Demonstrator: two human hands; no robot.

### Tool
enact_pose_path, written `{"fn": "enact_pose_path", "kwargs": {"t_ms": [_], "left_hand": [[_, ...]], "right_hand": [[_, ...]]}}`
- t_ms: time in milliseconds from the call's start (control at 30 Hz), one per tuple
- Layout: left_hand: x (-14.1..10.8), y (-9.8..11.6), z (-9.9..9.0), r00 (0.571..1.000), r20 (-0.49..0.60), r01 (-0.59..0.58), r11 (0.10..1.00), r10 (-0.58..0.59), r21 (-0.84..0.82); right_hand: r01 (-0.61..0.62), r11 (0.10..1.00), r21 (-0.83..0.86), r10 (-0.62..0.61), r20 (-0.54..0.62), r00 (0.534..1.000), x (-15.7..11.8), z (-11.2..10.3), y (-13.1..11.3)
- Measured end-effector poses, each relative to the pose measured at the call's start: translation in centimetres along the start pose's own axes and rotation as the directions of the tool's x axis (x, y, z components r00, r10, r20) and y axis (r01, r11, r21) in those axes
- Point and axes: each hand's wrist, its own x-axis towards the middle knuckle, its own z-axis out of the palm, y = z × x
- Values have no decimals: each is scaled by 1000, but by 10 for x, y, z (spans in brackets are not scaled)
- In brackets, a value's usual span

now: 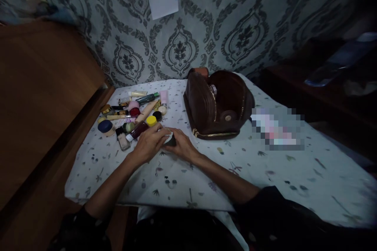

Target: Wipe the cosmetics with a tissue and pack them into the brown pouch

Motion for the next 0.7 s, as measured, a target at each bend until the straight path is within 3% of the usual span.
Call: {"fn": "enact_pose_path", "kwargs": {"t_ms": [167,333,700], "left_hand": [[14,-1,0,997,3,71,992,-72,102],[15,-8,-3,991,-14,132,981,-131,141],[-8,-15,-9,984,-88,158,987,-157,4]], "right_hand": [[-59,996,-64,61,33,998,0,-2,0],[-38,998,-52,40,37,999,0,-3,-2],[-27,999,-21,28,42,999,0,-2,-2]]}}
